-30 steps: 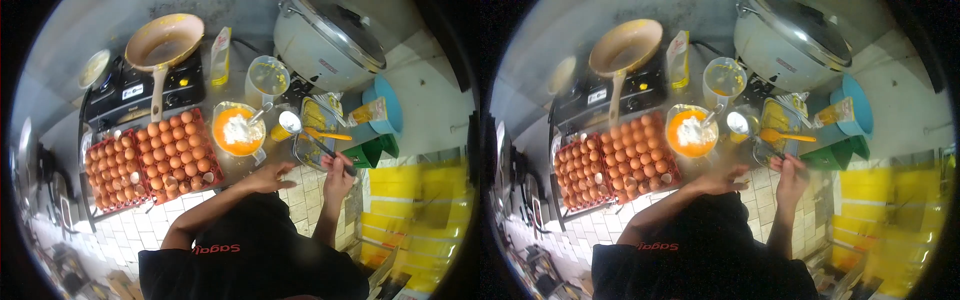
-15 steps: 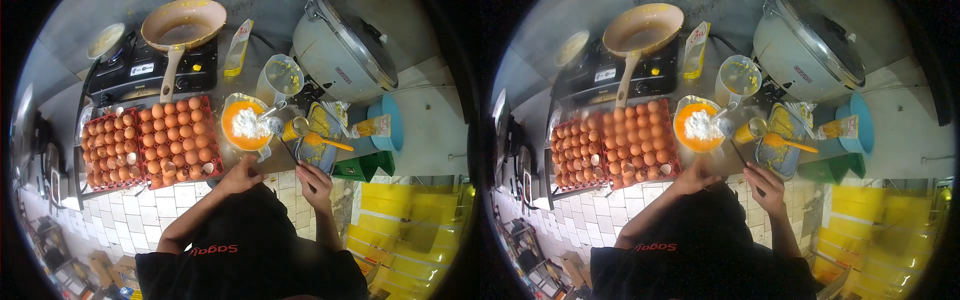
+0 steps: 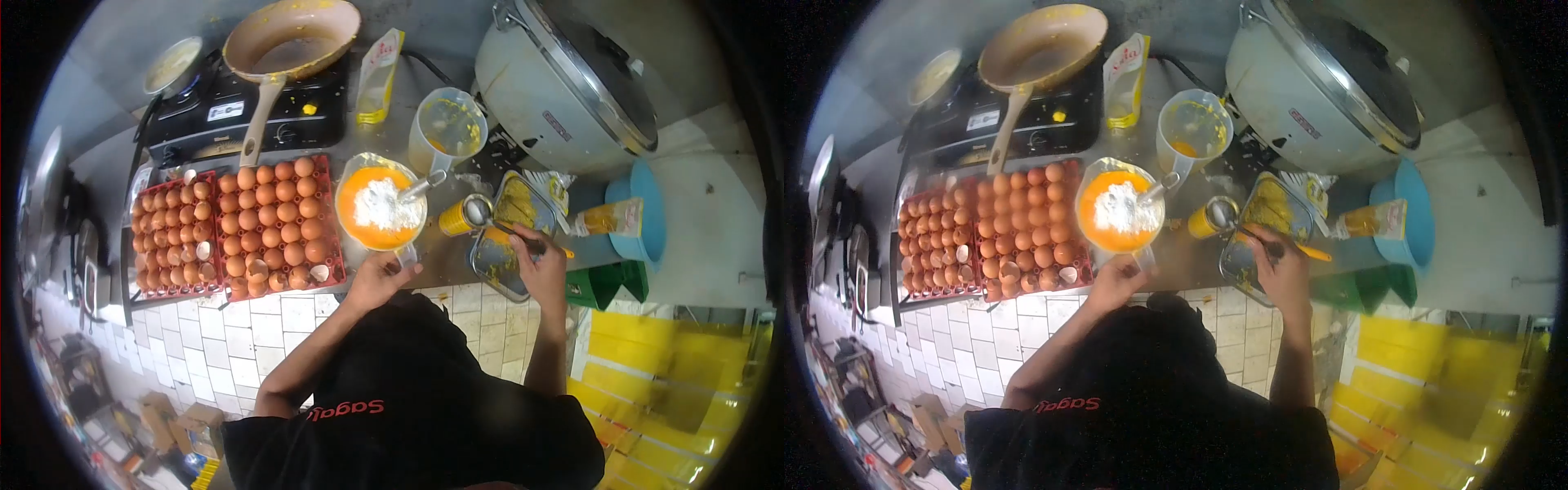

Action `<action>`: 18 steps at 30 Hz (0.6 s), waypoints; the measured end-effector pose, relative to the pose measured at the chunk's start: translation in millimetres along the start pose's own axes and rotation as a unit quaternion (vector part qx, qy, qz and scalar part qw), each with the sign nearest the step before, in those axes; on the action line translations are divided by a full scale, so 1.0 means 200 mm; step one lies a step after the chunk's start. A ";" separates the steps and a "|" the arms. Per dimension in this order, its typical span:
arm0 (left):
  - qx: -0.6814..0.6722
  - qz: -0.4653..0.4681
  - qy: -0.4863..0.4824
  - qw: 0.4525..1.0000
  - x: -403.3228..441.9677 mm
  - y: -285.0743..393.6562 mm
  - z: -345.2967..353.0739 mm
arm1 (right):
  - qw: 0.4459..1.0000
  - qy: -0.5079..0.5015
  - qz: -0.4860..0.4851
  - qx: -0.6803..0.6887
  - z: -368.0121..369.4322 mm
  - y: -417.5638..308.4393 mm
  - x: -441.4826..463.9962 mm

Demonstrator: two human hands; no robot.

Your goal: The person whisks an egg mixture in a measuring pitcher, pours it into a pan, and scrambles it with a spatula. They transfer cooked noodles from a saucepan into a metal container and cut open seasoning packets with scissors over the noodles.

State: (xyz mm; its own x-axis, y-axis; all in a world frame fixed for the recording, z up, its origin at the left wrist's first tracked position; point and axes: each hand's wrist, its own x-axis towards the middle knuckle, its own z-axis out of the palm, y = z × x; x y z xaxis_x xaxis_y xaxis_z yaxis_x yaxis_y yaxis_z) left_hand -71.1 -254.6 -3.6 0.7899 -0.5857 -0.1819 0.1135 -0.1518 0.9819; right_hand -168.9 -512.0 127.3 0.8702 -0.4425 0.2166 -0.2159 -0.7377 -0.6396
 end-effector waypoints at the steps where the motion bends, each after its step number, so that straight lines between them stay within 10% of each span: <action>1: -0.005 0.010 0.011 1.000 0.00 0.02 0.00 | 0.999 -0.034 0.017 -0.006 -0.01 -0.01 0.08; 4: 0.083 -0.052 0.007 0.995 -0.05 0.01 -0.05 | 0.946 0.098 -0.206 -0.229 -0.03 -0.25 0.25; 8: -0.028 0.001 0.018 0.999 -0.07 -0.01 -0.06 | 0.987 -0.119 -0.036 0.098 0.26 -0.36 0.17; 13: -0.019 0.032 0.052 0.998 -0.10 0.05 -0.07 | 0.978 -0.119 0.045 0.164 0.69 -0.21 0.25; 18: 0.054 0.018 0.032 0.998 -0.10 0.02 -0.11 | 0.982 -0.015 -0.147 0.120 0.60 -0.38 0.37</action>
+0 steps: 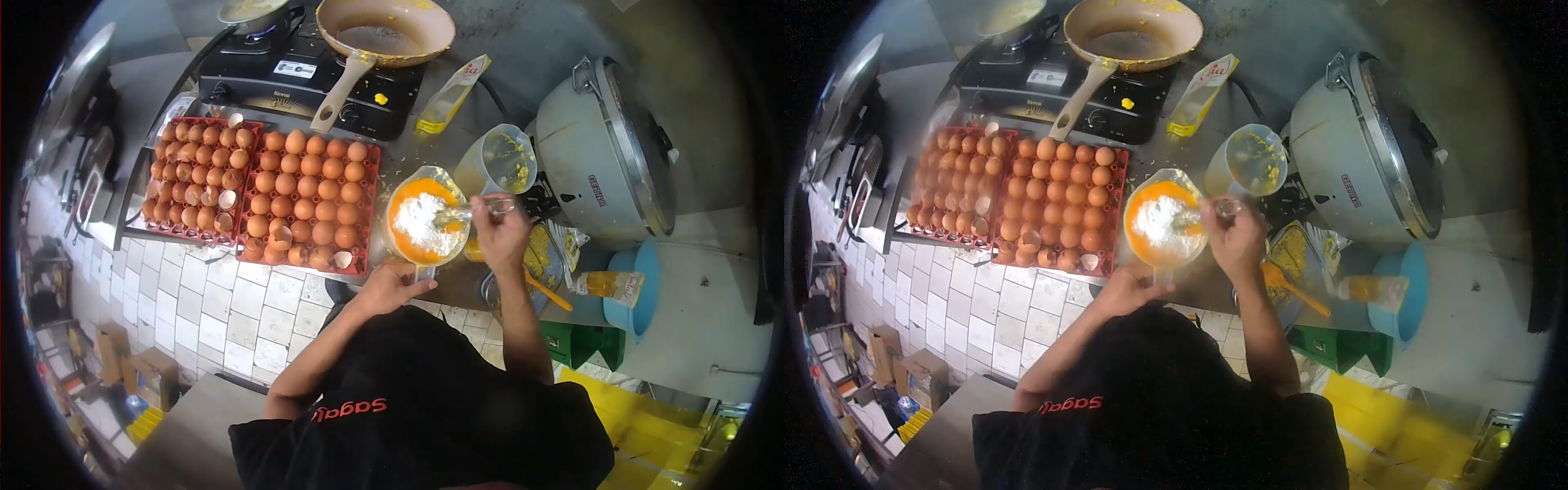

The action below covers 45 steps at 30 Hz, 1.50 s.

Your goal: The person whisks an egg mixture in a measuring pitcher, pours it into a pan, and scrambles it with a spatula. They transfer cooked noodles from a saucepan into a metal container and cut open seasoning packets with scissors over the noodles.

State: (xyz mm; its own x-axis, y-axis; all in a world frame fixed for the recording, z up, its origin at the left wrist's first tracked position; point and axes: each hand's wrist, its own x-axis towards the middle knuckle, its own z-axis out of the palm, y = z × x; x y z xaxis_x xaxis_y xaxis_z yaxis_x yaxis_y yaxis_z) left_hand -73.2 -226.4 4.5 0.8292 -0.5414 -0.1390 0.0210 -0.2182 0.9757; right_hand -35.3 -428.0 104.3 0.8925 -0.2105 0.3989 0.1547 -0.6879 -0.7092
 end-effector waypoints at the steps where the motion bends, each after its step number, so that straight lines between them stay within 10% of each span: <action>1: -0.003 0.012 -0.001 1.000 0.00 -0.01 0.00 | 0.997 0.021 -0.071 -0.030 -0.03 -0.03 0.06; 5: 0.013 -0.005 -0.016 1.000 0.01 0.02 -0.03 | 0.977 0.070 -0.202 0.008 -0.07 -0.17 0.23; 16: 0.019 0.031 -0.011 0.999 0.01 -0.02 -0.02 | 0.865 0.077 0.064 0.492 0.09 -0.34 0.09; 21: 0.047 0.071 0.005 0.996 0.02 -0.10 0.03 | 0.965 -0.134 0.117 0.193 0.32 -0.11 -0.03; 24: 0.039 0.085 0.009 0.996 0.01 -0.07 0.01 | 0.879 0.049 0.182 0.439 0.18 -0.14 0.11; 25: 0.036 0.089 0.012 0.995 0.02 -0.06 0.00 | 0.925 0.061 0.090 0.364 0.26 -0.06 0.04; 33: 0.081 0.119 0.106 0.984 -0.04 -0.02 0.01 | 0.950 -0.263 0.143 0.087 0.28 -0.05 0.03; 35: 0.087 0.131 0.143 0.977 0.01 -0.02 0.01 | 0.906 -0.108 0.129 0.389 0.21 0.02 0.13; 37: 0.112 0.148 0.130 0.974 -0.01 -0.04 0.00 | 0.965 -0.003 0.124 0.232 0.32 0.02 0.01; 38: 0.110 0.143 0.123 0.976 -0.03 -0.04 0.00 | 0.932 -0.266 0.194 0.152 0.31 0.00 0.01; 45: 0.111 0.126 0.083 0.982 0.02 -0.07 -0.02 | 0.921 -0.096 0.132 0.353 0.23 0.05 0.15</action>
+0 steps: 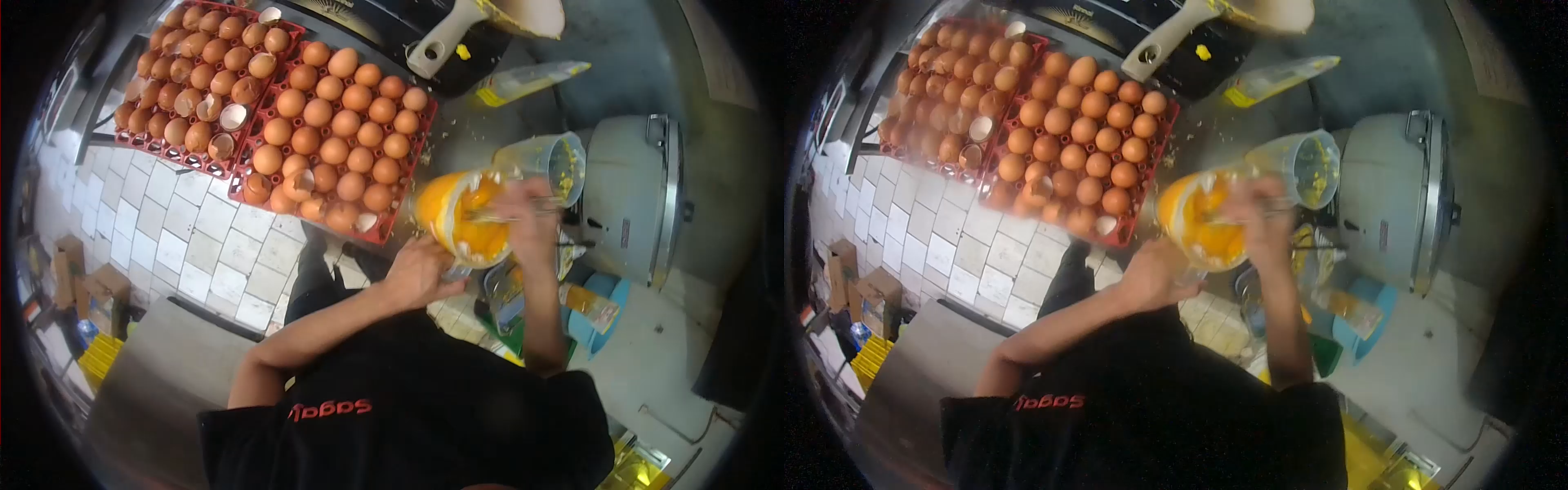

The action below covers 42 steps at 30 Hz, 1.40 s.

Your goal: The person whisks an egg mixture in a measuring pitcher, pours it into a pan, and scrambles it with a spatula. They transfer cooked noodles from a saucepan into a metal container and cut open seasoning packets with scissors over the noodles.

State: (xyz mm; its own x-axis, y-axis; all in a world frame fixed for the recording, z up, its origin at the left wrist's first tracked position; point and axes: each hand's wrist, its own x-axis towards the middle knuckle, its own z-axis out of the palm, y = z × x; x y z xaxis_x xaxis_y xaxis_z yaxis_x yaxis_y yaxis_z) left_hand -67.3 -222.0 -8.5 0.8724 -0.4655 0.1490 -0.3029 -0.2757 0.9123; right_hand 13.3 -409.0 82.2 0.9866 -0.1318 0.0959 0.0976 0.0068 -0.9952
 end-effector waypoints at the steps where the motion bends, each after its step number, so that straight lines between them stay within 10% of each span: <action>1: -0.007 0.004 0.012 1.000 0.00 -0.02 0.00 | 0.997 -0.046 0.003 0.057 -0.01 -0.05 0.06; 5: -0.013 0.021 0.029 0.999 -0.03 0.00 0.03 | 0.955 -0.107 0.174 -0.214 0.12 -0.03 -0.06; 8: 0.041 -0.002 -0.055 0.998 -0.01 0.00 -0.01 | 0.993 0.057 -0.006 -0.102 0.03 0.09 -0.03; 10: 0.037 -0.001 -0.066 0.997 -0.01 -0.01 -0.02 | 0.956 -0.132 0.131 -0.229 0.06 0.05 -0.09; 14: 0.026 -0.018 -0.107 0.994 0.01 0.01 -0.03 | 0.977 0.160 0.019 0.143 0.07 0.00 -0.01; 17: 0.017 0.013 -0.050 0.999 0.00 0.00 0.00 | 0.984 0.055 0.107 -0.134 0.11 -0.04 -0.05; 18: 0.022 0.001 -0.054 0.998 0.02 0.00 -0.01 | 0.992 -0.010 0.034 0.120 0.01 -0.11 0.07; 22: 0.013 0.001 -0.085 0.996 0.00 0.01 -0.02 | 0.961 -0.094 0.143 -0.217 0.06 -0.03 -0.10; 25: -0.022 -0.015 -0.087 0.996 0.00 0.01 0.00 | 0.973 0.112 0.002 0.203 -0.12 -0.01 0.00; 27: -0.022 -0.016 -0.110 0.994 0.02 -0.02 -0.01 | 0.983 0.133 -0.036 -0.120 -0.09 0.14 -0.06; 34: -0.039 -0.023 -0.127 0.991 0.01 0.01 -0.02 | 0.988 -0.008 0.120 -0.100 -0.01 -0.04 -0.09; 37: -0.051 -0.033 -0.104 0.993 0.00 0.02 -0.02 | 0.982 0.145 0.018 0.115 -0.12 -0.04 -0.02; 39: -0.058 -0.030 -0.105 0.992 0.00 0.02 -0.02 | 0.955 -0.074 0.158 -0.241 -0.02 0.00 -0.15; 42: -0.074 -0.039 -0.088 0.993 -0.04 0.03 0.01 | 0.997 0.001 0.006 -0.077 -0.15 0.01 -0.03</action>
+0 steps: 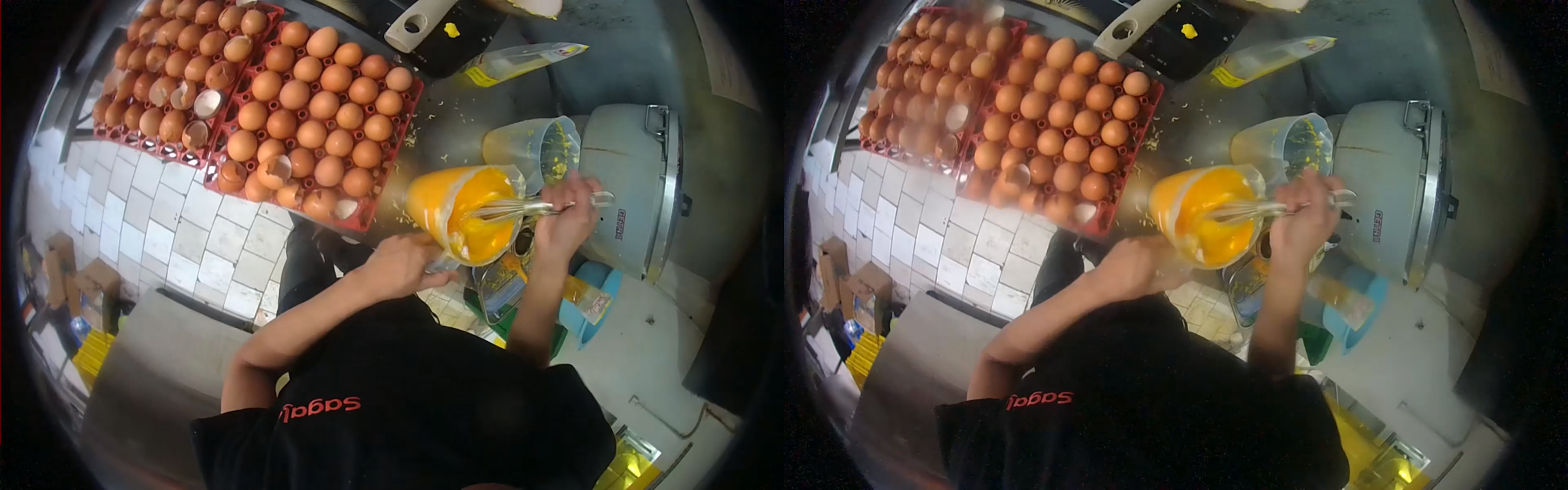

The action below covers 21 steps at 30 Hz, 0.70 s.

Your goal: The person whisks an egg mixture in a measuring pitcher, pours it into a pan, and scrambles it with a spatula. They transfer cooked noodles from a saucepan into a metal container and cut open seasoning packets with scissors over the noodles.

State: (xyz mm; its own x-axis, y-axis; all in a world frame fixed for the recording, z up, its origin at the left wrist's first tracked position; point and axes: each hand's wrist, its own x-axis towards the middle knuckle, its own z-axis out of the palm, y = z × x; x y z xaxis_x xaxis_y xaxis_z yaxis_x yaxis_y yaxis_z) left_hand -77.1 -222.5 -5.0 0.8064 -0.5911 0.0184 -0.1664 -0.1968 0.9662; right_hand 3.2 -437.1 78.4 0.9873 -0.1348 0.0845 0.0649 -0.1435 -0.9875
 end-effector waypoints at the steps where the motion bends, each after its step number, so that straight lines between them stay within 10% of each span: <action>1: 0.009 0.005 0.015 1.000 0.01 0.00 -0.01 | 0.999 0.012 -0.027 -0.034 0.01 0.10 -0.03; 9: 0.039 -0.017 0.063 0.997 -0.04 0.08 0.01 | 0.993 0.096 0.064 0.009 -0.14 0.15 -0.05; 13: 0.031 0.001 0.109 0.994 -0.04 0.08 0.11 | 0.983 -0.003 -0.109 -0.146 -0.24 0.17 0.01; 17: 0.040 -0.005 0.096 0.995 -0.03 0.06 0.10 | 0.992 -0.070 0.044 -0.098 -0.05 -0.09 0.03; 21: 0.057 -0.004 0.125 0.991 -0.04 0.04 0.12 | 0.998 0.030 -0.050 -0.015 -0.12 0.10 0.03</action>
State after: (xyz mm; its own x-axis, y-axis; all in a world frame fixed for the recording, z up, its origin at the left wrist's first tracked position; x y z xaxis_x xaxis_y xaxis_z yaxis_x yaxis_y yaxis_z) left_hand -99.4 -238.6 -3.5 0.9208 -0.3800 0.0882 -0.2111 -0.2952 0.9318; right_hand 6.1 -464.7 61.9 0.9656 -0.1762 0.1912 0.1576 -0.1880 -0.9694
